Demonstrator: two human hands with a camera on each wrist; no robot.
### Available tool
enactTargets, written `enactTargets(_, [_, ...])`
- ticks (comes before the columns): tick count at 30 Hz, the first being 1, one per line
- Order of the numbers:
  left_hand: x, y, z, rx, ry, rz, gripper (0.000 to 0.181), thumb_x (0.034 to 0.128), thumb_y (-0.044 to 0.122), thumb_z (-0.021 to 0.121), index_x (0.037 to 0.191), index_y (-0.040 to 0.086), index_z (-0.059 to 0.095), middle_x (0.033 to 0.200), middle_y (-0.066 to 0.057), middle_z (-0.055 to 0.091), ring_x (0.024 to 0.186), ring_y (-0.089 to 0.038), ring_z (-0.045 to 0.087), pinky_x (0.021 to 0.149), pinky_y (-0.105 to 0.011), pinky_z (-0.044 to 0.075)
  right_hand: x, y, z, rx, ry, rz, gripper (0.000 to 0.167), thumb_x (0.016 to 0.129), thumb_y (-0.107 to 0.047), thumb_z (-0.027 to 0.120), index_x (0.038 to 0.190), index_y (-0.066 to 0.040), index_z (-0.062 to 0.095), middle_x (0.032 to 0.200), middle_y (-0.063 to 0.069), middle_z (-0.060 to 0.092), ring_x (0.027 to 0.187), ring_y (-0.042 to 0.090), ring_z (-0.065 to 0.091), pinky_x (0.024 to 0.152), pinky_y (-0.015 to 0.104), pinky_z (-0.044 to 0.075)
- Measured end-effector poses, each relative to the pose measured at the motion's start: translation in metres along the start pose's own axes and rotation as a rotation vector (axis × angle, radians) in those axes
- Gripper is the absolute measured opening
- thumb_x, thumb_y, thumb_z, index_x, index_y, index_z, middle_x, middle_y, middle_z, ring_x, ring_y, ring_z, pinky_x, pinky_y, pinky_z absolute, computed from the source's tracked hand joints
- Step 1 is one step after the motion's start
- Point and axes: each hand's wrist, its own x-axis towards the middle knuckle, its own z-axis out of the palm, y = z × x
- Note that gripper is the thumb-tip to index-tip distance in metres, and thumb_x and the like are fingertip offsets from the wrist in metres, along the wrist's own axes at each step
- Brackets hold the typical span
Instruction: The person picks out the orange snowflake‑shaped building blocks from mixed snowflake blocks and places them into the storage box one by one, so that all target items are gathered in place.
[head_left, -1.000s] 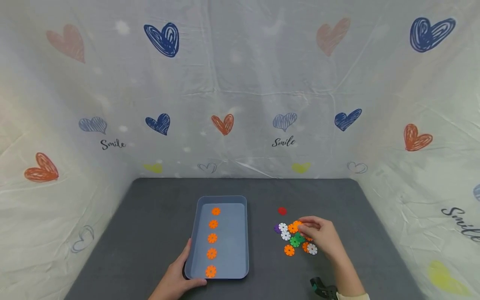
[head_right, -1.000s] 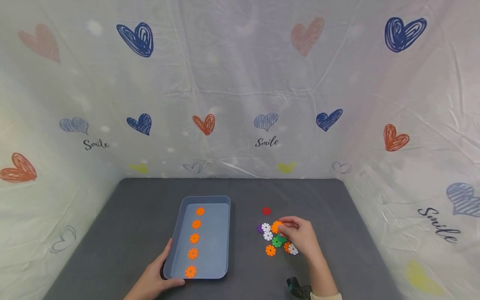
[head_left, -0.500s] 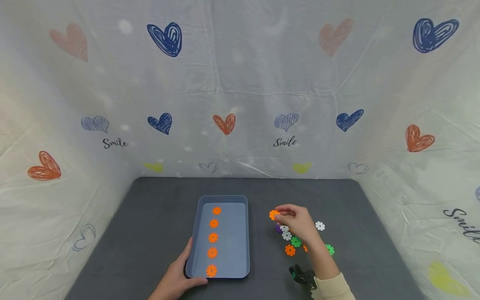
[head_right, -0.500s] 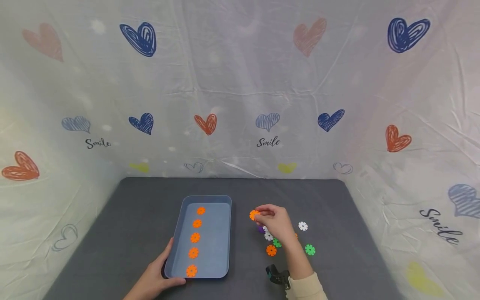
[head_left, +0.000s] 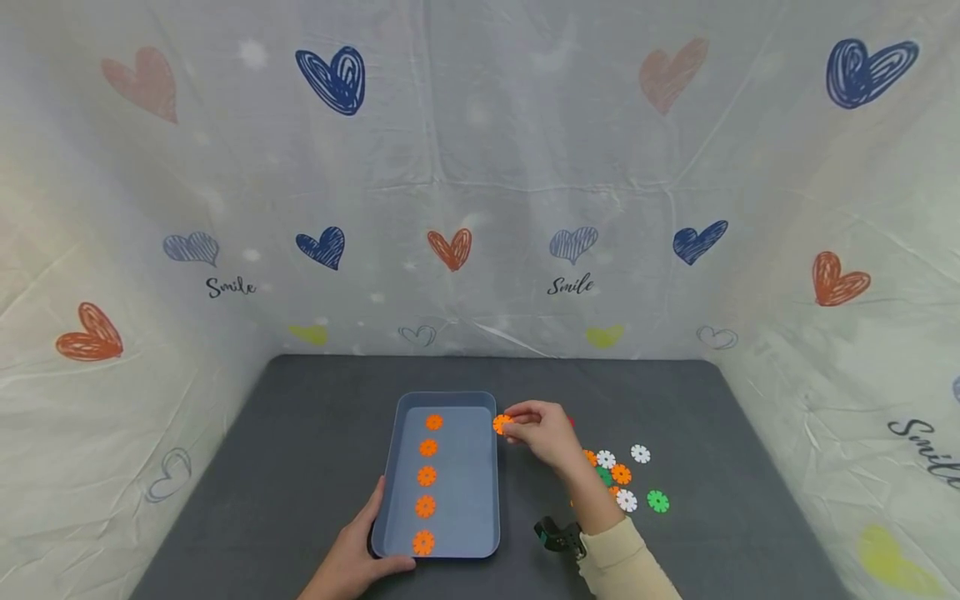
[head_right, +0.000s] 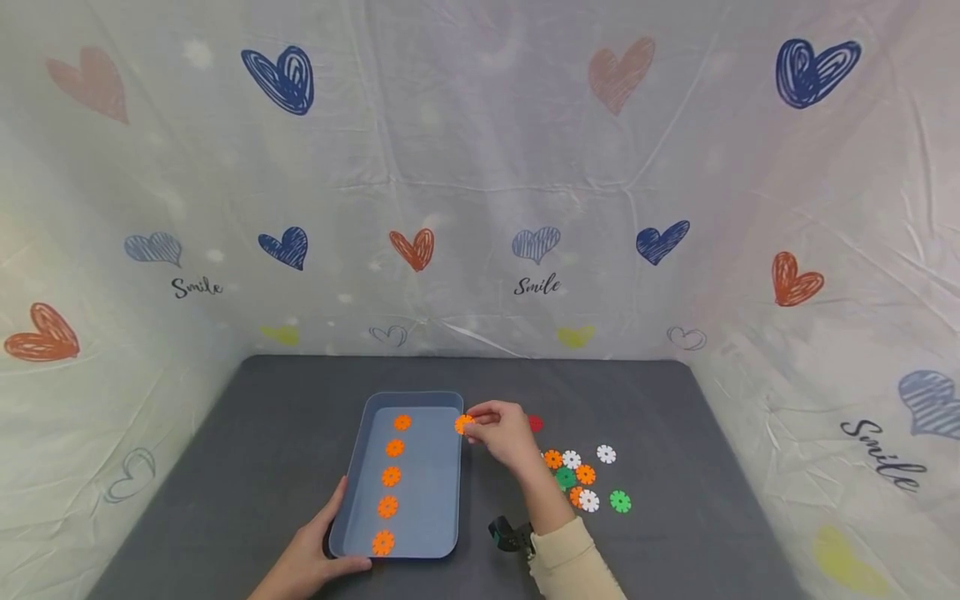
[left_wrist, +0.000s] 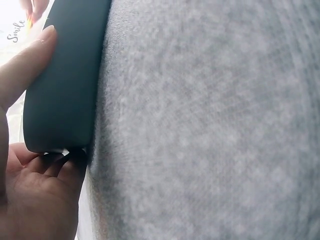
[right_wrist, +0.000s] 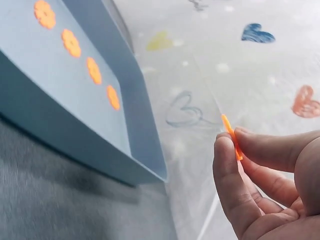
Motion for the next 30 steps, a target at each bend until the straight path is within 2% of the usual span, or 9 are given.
enactTargets(7, [0.000,-0.001,0.001,-0.006,0.001,0.001,0.127,0.0747,0.045,0.088,0.164,0.015,0.004,0.169,-0.009,0.015,0.154,-0.031,0.022,0.119,-0.054,0.027,0.014,0.002,0.024,0.027,-0.021,-0.006,0.023,0.087,0.003,0.075,0.109,0.008,0.071,0.096,0.020,0.074,0.085,0.038,0.075,0.082,0.051,0.060])
enactTargets(13, [0.002,-0.002,0.005,0.003,0.003,0.017,0.127,0.0735,0.046,0.089,0.164,0.016,0.004,0.169,-0.008,0.016,0.153,-0.029,0.024,0.120,-0.048,0.029,0.025,0.000,0.040,0.014,0.004,0.010,0.022,0.087,0.002,0.076,0.109,0.006,0.072,0.094,0.017,0.074,0.079,0.028,0.076,0.080,0.048,0.060])
enactTargets(17, [0.003,-0.003,0.006,-0.017,0.014,0.017,0.127,0.0735,0.045,0.089,0.164,0.017,0.005,0.169,-0.009,0.017,0.153,-0.032,0.025,0.119,-0.053,0.029,0.034,0.000,0.052,-0.009,0.006,0.024,0.022,0.087,-0.001,0.077,0.108,0.004,0.073,0.092,0.015,0.074,0.076,0.024,0.076,0.079,0.048,0.061])
enactTargets(21, [0.002,-0.005,0.005,-0.032,0.017,0.012,0.127,0.0743,0.045,0.088,0.164,0.015,0.004,0.169,-0.010,0.016,0.153,-0.033,0.024,0.118,-0.056,0.027,0.041,0.002,0.065,-0.045,0.012,0.048,0.021,0.086,-0.002,0.078,0.106,0.002,0.073,0.089,0.013,0.074,0.078,0.029,0.076,0.077,0.047,0.061])
enactTargets(25, [0.001,-0.004,0.004,-0.032,0.016,0.011,0.126,0.0752,0.044,0.088,0.164,0.013,0.004,0.169,-0.011,0.016,0.153,-0.035,0.024,0.118,-0.057,0.026,0.046,0.006,0.078,-0.082,0.045,0.062,0.021,0.085,0.000,0.078,0.105,0.002,0.073,0.087,0.012,0.073,0.078,0.031,0.075,0.071,0.041,0.062])
enactTargets(30, [0.000,-0.003,0.002,-0.011,0.015,0.005,0.126,0.0749,0.045,0.088,0.164,0.014,0.004,0.169,-0.011,0.016,0.153,-0.033,0.025,0.118,-0.055,0.029,0.054,0.009,0.092,-0.124,0.129,0.081,0.019,0.083,0.000,0.079,0.101,0.000,0.074,0.081,0.008,0.071,0.068,0.023,0.073,0.061,0.031,0.060])
